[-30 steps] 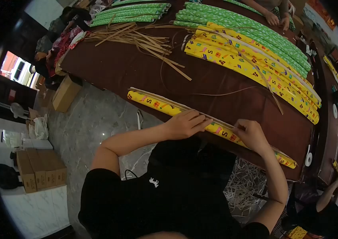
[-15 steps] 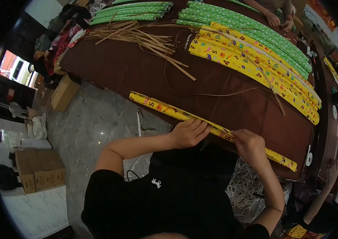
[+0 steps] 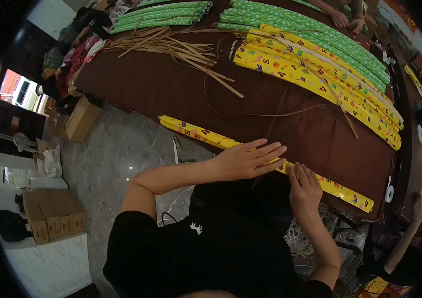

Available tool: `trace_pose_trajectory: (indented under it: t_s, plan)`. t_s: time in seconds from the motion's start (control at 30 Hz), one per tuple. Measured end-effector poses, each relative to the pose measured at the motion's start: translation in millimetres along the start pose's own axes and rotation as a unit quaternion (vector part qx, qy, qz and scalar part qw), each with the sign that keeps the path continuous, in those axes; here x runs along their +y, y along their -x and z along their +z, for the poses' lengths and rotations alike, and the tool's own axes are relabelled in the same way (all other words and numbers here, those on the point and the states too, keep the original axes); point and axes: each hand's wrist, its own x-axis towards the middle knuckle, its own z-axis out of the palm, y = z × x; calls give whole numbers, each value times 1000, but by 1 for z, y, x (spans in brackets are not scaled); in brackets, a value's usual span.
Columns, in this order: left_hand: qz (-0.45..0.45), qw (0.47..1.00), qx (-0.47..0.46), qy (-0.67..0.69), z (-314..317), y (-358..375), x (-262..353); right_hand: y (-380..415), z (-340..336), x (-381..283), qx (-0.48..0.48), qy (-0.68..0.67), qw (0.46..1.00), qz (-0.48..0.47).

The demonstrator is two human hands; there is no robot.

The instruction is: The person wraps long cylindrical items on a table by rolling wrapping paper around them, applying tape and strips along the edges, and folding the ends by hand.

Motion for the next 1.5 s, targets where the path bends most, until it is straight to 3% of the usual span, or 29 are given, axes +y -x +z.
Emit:
trace_pose_trajectory:
  t_s: [0.07, 0.17, 0.63, 0.87, 1.03, 1.07, 1.1, 1.17, 1.23, 1.27, 1.3, 1.33, 1.4, 1.5]
  plan:
    - [-27, 994, -77, 71, 4, -2, 1, 7, 7, -5, 43, 51, 998, 4]
    - [-21, 988, -112, 103, 8, 0, 5, 14, 14, -10, 44, 79, 996, 12]
    - [-62, 964, -123, 226, 5, -8, 1, 10, 11, -17, 77, 37, 993, 87]
    - [-8, 959, -166, 228, 1, -10, 1, 24, 25, -23, 80, 49, 992, 90]
    - [-47, 958, -195, 205, -1, -8, 5, 32, 19, -20, 63, 37, 992, 104]
    - [-50, 959, -198, 198, -1, -9, 7, 36, 12, -16, 107, -14, 983, 152]
    - [-44, 959, -195, 199, 0, -7, 7, 39, 2, -11, 151, -66, 966, 197]
    - [-41, 963, -191, 184, 2, -5, 8, 58, -18, 15, 272, -6, 906, 323]
    - [-41, 964, -193, 181, 2, -6, 10, 88, -24, 51, 395, 55, 810, 430]
    - [-44, 964, -197, 175, 1, -6, 10, 100, -34, 63, 422, -45, 720, 549]
    - [-41, 964, -197, 177, 0, -6, 10, 117, -37, 79, 491, -98, 664, 555]
    - [-45, 961, -203, 182, -1, -7, 9, 143, -32, 101, 488, -106, 629, 596]
    - [-47, 959, -207, 188, 0, -7, 8, 162, -50, 112, 446, -259, 556, 652]
    - [-49, 957, -205, 200, 2, -8, 6, 168, -68, 118, 406, -360, 508, 669]
